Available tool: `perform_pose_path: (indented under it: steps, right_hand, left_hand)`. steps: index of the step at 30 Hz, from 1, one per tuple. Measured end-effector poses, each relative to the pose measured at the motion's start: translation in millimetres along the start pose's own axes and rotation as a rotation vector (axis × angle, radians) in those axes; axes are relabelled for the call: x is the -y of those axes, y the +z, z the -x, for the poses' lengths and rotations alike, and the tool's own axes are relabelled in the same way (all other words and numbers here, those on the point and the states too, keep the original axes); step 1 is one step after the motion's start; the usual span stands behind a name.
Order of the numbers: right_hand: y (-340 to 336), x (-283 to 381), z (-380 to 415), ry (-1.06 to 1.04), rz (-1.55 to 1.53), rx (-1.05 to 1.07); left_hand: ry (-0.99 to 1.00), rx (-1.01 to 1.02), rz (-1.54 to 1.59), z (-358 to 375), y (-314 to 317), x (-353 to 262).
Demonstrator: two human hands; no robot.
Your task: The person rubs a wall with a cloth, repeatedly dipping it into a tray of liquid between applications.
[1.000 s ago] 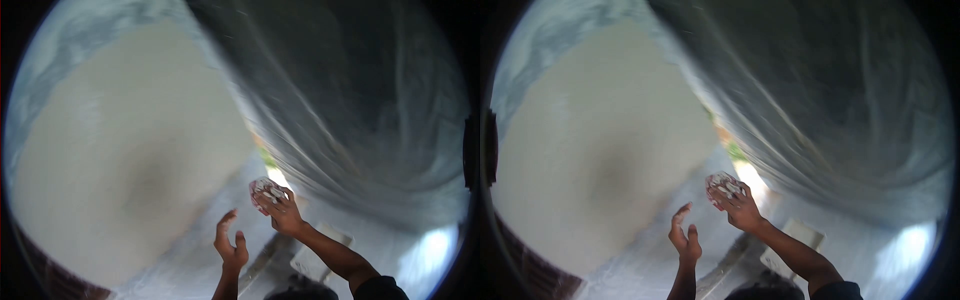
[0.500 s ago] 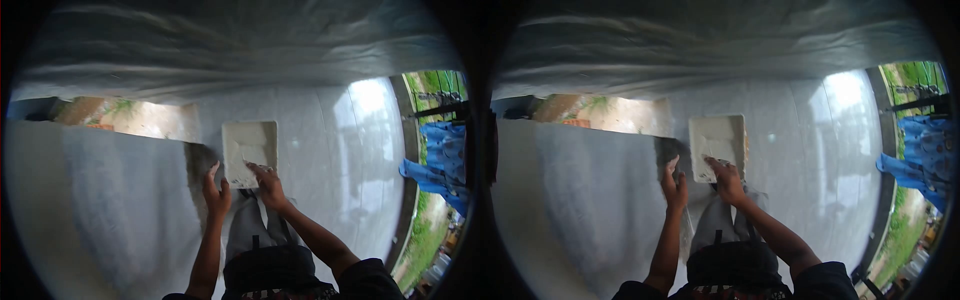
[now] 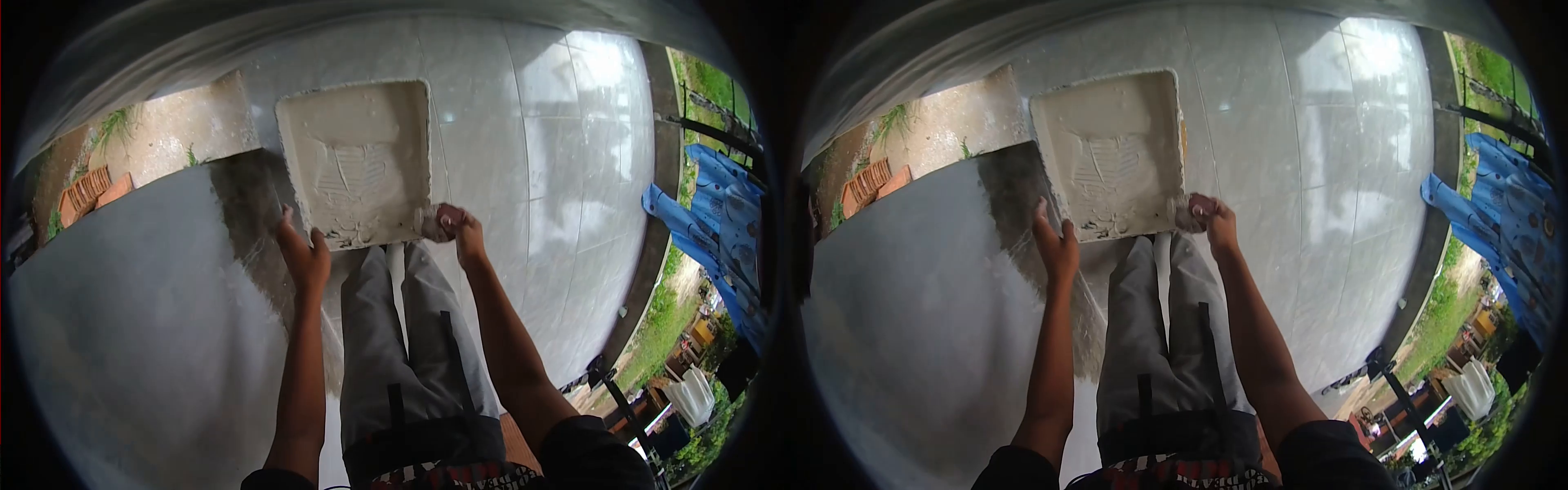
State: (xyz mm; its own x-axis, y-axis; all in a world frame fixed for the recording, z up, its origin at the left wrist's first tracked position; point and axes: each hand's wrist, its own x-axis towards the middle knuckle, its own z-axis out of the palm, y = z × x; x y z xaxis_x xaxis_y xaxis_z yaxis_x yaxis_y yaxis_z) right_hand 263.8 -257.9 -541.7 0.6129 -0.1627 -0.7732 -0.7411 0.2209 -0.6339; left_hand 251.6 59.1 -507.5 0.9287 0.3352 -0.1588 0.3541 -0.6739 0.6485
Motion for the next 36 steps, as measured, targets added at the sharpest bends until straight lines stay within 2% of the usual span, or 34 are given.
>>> perform_pose_path:
  steps: [1, 3, 6, 14, 26, 28, 30, 34, 36]
  right_hand:
    - [0.6, 1.7, -7.2, -0.012, 0.007, 0.008]
    - [1.9, 5.3, -24.7, -0.025, 0.017, 0.074]
    - [2.8, 4.5, -41.0, 0.003, 0.023, 0.139]
    - [-13.3, -12.5, -67.8, 0.047, -0.083, 0.271]
    - [-47.6, -7.8, -92.9, 0.104, -0.128, 0.179]
    - [-58.2, -4.3, -94.4, 0.075, -0.136, 0.075]
    - [-62.6, -2.5, -86.5, 0.011, -0.207, 0.112]
    - [-35.5, 57.9, -38.8, -0.124, -0.281, 0.134]
    - [-12.2, 87.1, -19.2, -0.266, -0.102, 0.222]
  left_hand:
    - [-0.007, 0.019, -0.005, -4.8, 4.5, 6.6]
    - [-0.108, 0.041, 0.213, -16.7, 16.2, 18.8]
    - [-0.094, 0.18, 0.194, -25.7, 26.9, 31.9]
    - [-0.18, 0.281, 0.104, -27.3, 34.7, 19.9]
    - [-0.166, 0.272, 0.06, -25.5, 30.5, 10.3]
    - [-0.16, 0.266, 0.04, -28.4, 29.4, 7.8]
    - [-0.166, 0.237, 0.005, -24.1, 27.2, 4.3]
    - [-0.114, 0.188, -0.051, -16.4, 25.6, -5.2]
    - [0.117, 0.15, -0.099, -11.5, 28.5, -2.6]
